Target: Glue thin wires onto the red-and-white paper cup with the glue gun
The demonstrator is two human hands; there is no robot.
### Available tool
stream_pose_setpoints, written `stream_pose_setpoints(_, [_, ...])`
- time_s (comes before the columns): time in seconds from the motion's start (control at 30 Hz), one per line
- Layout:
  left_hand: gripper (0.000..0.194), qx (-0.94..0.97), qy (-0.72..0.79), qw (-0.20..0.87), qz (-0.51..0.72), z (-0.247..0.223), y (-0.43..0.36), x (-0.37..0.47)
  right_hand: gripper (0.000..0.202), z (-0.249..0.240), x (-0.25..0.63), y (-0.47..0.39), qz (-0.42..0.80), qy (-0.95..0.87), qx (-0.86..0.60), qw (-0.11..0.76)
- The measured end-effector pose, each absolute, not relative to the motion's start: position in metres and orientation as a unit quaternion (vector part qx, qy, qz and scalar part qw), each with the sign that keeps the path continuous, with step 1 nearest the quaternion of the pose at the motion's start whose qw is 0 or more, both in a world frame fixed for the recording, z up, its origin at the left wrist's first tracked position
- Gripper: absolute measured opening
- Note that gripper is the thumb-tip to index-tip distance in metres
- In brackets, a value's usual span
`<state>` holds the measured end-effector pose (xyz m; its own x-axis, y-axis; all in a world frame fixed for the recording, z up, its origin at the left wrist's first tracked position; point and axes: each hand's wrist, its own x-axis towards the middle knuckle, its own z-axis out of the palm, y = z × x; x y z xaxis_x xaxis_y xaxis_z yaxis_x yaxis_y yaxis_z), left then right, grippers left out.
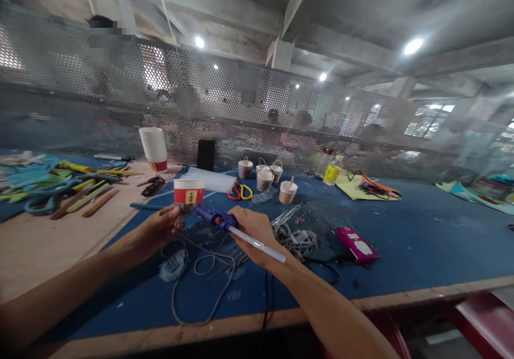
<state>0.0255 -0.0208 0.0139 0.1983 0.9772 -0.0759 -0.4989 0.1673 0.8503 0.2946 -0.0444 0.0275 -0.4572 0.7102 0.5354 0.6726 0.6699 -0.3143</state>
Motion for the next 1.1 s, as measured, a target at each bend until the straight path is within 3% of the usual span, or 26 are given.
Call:
stream_pose_setpoints(0.5, [0.03, 0.358, 0.328, 0.692, 0.534, 0.0159, -0.0226, 0.0246, 0.007, 0.0224, 0.2972, -0.0401, 0.028, -0.85, -0.405, 0.335])
stream_pose_setpoints(1.1, [0.022, 0.354, 0.325, 0.695, 0.535, 0.0163, -0.0224, 0.0236, 0.012, 0.0232, 0.297, -0.0403, 0.022, -0.851, -0.406, 0.333])
